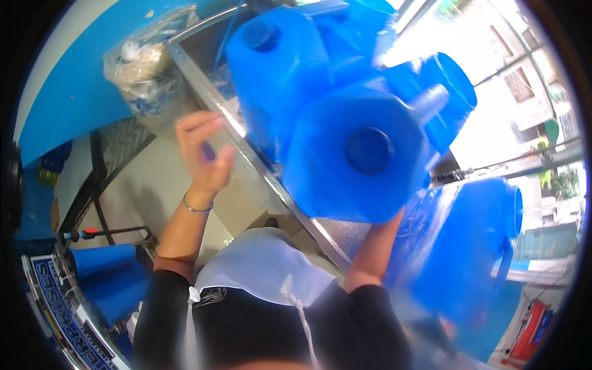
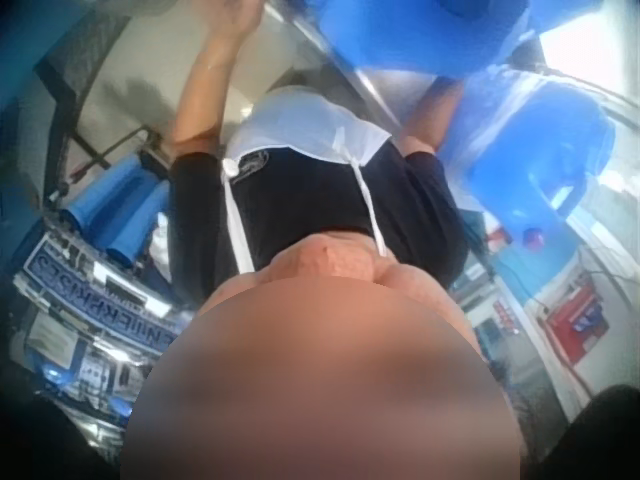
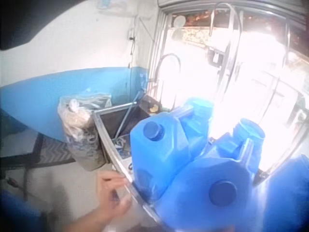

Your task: The person wraps several large blue plastic containers with clear plastic film, seals the film with a red heat gun, and applies blue labels to the containers. The person also fills one container with water from a tap and places a cap on it.

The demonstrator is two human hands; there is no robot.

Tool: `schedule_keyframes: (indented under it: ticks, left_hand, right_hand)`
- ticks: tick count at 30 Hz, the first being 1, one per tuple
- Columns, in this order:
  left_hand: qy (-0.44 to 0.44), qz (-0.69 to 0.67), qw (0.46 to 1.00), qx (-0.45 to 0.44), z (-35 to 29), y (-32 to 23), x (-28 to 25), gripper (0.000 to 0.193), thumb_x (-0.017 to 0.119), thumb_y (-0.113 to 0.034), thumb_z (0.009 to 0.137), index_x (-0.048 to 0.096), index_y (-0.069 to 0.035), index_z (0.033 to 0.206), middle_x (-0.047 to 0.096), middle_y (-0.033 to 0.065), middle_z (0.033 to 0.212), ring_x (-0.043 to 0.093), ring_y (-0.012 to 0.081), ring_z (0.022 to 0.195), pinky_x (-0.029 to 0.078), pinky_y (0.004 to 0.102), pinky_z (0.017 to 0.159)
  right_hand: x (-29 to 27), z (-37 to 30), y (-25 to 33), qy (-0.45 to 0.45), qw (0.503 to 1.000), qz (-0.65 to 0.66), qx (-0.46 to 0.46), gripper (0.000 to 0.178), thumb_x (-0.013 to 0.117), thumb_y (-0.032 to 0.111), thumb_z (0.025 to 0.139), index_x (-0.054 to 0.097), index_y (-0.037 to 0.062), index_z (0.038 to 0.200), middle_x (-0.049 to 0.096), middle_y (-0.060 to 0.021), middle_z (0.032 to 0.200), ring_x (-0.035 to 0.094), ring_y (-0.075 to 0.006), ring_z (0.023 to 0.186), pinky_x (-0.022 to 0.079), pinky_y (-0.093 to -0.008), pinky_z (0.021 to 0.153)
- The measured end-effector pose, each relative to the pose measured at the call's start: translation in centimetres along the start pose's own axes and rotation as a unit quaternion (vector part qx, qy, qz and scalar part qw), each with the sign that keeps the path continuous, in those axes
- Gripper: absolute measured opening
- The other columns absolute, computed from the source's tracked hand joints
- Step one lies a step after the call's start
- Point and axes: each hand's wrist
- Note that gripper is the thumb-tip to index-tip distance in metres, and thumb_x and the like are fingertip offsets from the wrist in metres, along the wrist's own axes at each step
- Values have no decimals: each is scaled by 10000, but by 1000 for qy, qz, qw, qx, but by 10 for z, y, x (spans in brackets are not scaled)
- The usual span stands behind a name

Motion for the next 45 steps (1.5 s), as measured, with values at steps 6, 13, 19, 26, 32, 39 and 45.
schedule_keyframes:
  ticks: [6, 13, 19, 26, 32, 39, 45]
  left_hand:
    - [8, -87, 713, -695, -261, 156, -6, 188, 566, -215, 948, 607, -55, 1037, 577, 27, 795, 509, 121, 676, 450, 281, 642]
    - [94, -170, 362, -912, -496, 197, 97, 258, 615, -240, 886, 654, -80, 1084, 617, 105, 995, 561, 253, 843, 493, 462, 782]
    - [320, -18, 515, -795, -538, 220, 118, 176, 642, -203, 864, 690, -66, 964, 661, 83, 840, 625, 229, 763, 500, 456, 752]
    - [526, 58, 735, -425, -432, 210, 49, 311, 517, -254, 937, 689, 1, 984, 683, 228, 981, 677, 368, 854, 557, 431, 764]
    - [299, -286, 365, -834, -308, 198, -16, 316, 508, -226, 930, 615, 9, 1112, 629, 228, 1041, 667, 331, 961, 551, 420, 825]
    - [533, -175, 682, -469, -231, 229, -169, 378, 635, -163, 837, 579, -9, 1177, 589, 165, 1075, 586, 288, 1111, 506, 358, 908]
    - [510, -146, 719, -450, -214, 122, -204, 220, 721, -38, 811, 628, -12, 1008, 639, 47, 917, 627, 177, 943, 528, 321, 825]
  right_hand:
    - [13, -161, -35, -76, 995, -43, 44, 401, 544, 90, 922, 522, 83, 1322, 610, -90, 1035, 617, -172, 860, 509, -288, 726]
    - [33, -324, -34, 56, 928, -299, 217, 302, 557, 78, 956, 548, 29, 1254, 654, -71, 996, 643, -139, 797, 518, -272, 654]
    - [52, -389, -86, 215, 736, -536, 354, 273, 529, 53, 963, 632, 54, 1216, 639, -48, 931, 627, -124, 818, 500, -256, 713]
    - [61, -376, -236, 361, 545, -688, 316, 535, 689, 317, 867, 541, 129, 1345, 626, -152, 1040, 632, -297, 937, 502, -391, 825]
    - [96, -372, -349, 290, 694, -647, 126, 670, 713, 286, 832, 442, 24, 1386, 584, -259, 1204, 589, -409, 1100, 486, -433, 946]
    - [182, -427, -294, 289, 808, -75, 509, 313, 544, 200, 970, 567, 18, 1223, 623, -123, 1242, 608, -290, 1126, 439, -408, 1037]
    - [236, -443, -224, 363, 841, -81, 394, 316, 584, 78, 893, 572, 51, 1208, 620, -121, 1183, 587, -211, 1137, 466, -370, 971]
Point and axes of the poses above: each hand's wrist, its own z-axis towards the middle knuckle, its own x-axis out of the palm, y = z × x
